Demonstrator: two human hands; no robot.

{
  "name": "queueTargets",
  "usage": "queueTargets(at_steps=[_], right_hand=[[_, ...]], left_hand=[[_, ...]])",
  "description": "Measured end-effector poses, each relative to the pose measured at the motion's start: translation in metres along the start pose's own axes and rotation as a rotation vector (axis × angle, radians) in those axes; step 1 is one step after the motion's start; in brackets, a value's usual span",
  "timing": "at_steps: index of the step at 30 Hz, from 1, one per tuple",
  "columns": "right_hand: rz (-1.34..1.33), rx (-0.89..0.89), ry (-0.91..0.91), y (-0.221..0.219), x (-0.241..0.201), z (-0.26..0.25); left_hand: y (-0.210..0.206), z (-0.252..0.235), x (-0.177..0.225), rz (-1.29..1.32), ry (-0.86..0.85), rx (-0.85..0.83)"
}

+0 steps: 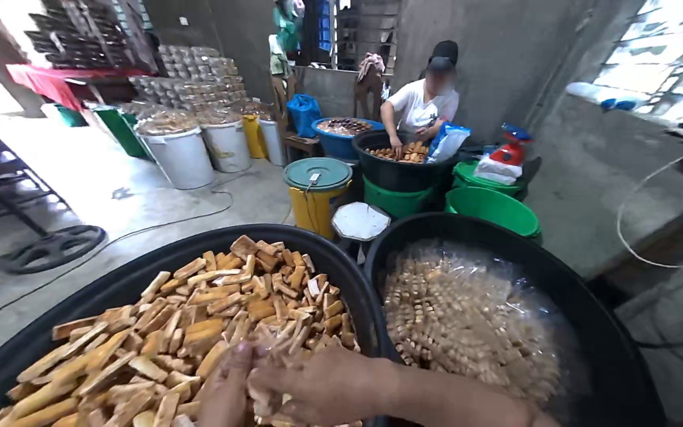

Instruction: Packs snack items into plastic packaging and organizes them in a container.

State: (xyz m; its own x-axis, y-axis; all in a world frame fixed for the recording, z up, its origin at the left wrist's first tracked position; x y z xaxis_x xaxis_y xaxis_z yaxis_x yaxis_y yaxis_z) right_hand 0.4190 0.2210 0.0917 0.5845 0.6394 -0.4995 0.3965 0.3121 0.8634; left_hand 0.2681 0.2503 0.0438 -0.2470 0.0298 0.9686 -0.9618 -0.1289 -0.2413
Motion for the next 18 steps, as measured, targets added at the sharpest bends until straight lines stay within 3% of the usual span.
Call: queueTargets(at_steps=[3, 5, 8, 10, 13, 18], right_hand=[[-0.163, 0.52, 0.157, 0.005, 0.025, 0.002], [-0.134, 0.655, -0.095, 0.032, 0.065, -0.001], [0.047, 0.404, -0.666, 0.049, 0.156, -0.013], [-0.061, 0.276, -0.823, 0.038, 0.199, -0.017], [-0.496, 0.379, -0.777, 0.019, 0.21, -0.008], [-0.643, 0.532, -0.741, -0.001, 0.198, 0.011]], left_hand=[[0.018, -0.01, 0.014, 0.065, -0.134, 0.101], [0.037, -0.018, 0.024, 0.141, -0.204, 0.156], [0.051, -0.023, 0.028, 0.222, -0.272, 0.187], [0.044, -0.019, 0.031, 0.203, -0.277, 0.166], [0.033, -0.012, 0.038, 0.154, -0.304, 0.124], [0.05, -0.004, 0.044, 0.06, -0.426, 0.115]])
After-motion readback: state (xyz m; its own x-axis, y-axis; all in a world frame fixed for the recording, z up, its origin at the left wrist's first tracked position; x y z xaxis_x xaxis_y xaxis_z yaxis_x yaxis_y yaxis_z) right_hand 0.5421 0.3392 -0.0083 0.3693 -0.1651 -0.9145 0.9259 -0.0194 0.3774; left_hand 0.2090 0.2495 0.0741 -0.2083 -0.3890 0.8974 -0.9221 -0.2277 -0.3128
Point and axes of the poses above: each hand's wrist, its own z-axis away from the middle knuckle, its own y-axis out of the back of the hand, x = y × z, the point moved 3 cm from there along -z, towards the middle knuckle, and after that the axes turned 9 degrees about z, right-handed, at the moved point
